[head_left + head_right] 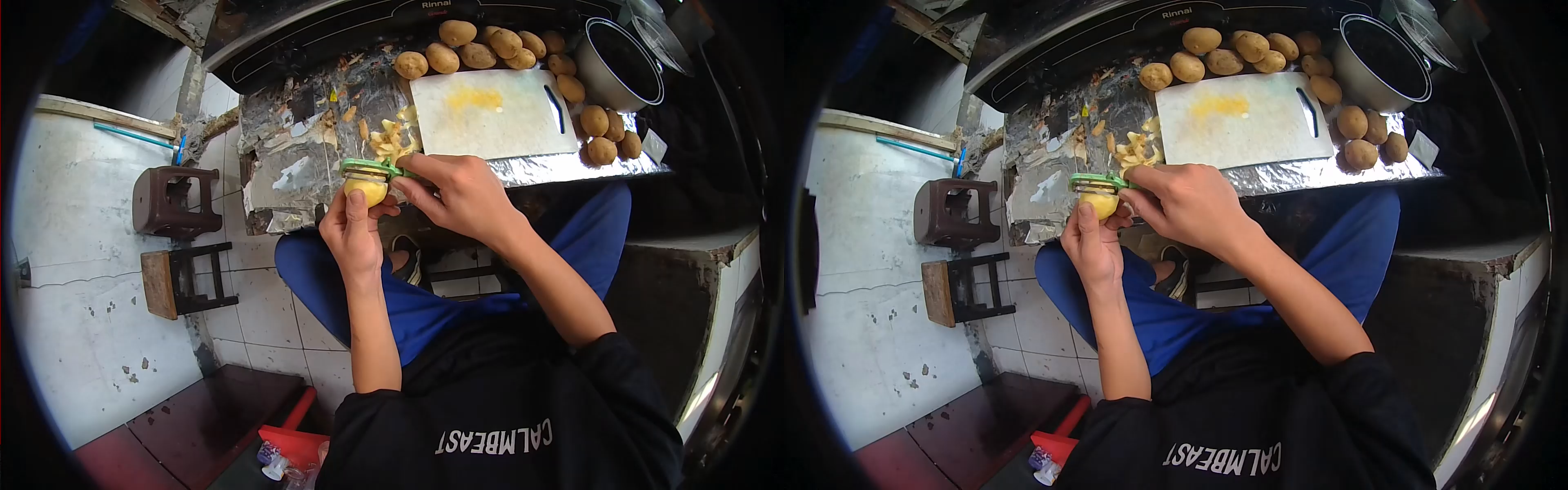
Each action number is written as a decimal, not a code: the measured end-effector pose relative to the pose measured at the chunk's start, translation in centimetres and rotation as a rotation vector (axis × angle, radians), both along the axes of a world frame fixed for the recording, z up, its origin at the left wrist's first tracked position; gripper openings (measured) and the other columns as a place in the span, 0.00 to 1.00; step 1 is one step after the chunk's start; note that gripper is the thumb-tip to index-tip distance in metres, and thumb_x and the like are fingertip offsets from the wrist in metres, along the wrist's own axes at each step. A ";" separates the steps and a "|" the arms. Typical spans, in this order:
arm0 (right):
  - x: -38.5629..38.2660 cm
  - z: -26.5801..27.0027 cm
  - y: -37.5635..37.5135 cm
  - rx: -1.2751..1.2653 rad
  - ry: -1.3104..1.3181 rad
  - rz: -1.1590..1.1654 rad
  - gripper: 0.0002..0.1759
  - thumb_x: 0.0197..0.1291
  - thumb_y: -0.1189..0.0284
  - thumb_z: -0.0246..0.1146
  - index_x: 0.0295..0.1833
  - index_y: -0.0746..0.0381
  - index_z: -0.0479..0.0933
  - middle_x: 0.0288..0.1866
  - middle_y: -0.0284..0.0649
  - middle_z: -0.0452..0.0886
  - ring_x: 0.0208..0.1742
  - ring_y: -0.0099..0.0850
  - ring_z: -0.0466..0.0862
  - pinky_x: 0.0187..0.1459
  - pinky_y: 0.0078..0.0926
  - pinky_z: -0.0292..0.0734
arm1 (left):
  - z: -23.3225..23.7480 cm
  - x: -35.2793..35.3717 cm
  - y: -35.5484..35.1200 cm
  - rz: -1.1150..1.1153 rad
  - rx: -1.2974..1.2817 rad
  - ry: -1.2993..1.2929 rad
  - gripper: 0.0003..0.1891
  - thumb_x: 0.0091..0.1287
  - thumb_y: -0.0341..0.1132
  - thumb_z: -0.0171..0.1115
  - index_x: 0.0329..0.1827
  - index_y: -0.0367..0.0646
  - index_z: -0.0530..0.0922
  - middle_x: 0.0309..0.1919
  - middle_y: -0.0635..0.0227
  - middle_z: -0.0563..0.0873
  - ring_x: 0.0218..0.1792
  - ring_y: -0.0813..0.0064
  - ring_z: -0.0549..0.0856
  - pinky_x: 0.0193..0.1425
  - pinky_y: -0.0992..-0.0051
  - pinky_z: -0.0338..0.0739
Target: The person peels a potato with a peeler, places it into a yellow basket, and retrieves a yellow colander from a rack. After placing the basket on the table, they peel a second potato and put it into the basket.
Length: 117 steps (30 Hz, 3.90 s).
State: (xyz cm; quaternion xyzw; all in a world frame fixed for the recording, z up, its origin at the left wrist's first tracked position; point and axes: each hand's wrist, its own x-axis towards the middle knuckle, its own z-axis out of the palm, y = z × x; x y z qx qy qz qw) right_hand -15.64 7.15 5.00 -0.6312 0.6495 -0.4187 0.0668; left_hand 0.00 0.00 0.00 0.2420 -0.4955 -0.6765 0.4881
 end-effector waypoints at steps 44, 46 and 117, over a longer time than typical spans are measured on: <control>-4.1 -2.9 -1.5 0.124 0.158 -0.212 0.20 0.57 0.74 0.63 0.57 0.59 0.81 0.43 0.42 0.82 0.44 0.41 0.84 0.45 0.37 0.82 | -0.4 0.6 -1.2 0.111 -0.009 -0.060 0.21 0.77 0.42 0.57 0.55 0.27 0.77 0.42 0.52 0.86 0.37 0.69 0.88 0.41 0.73 0.86; -4.0 -2.7 -1.5 0.072 0.179 -0.224 0.19 0.57 0.73 0.63 0.56 0.57 0.82 0.45 0.39 0.81 0.46 0.39 0.84 0.45 0.35 0.82 | -0.5 0.7 -1.3 0.111 -0.009 -0.061 0.21 0.77 0.42 0.57 0.55 0.27 0.77 0.42 0.52 0.86 0.36 0.69 0.88 0.41 0.73 0.86; -2.9 10.0 44.8 -0.113 -0.931 -0.847 0.23 0.73 0.68 0.58 0.69 0.65 0.69 0.52 0.42 0.83 0.47 0.26 0.84 0.44 0.22 0.79 | 10.8 -17.6 22.4 -0.636 -1.007 -0.211 0.26 0.49 0.32 0.80 0.52 0.38 0.82 0.47 0.55 0.83 0.47 0.56 0.84 0.54 0.64 0.79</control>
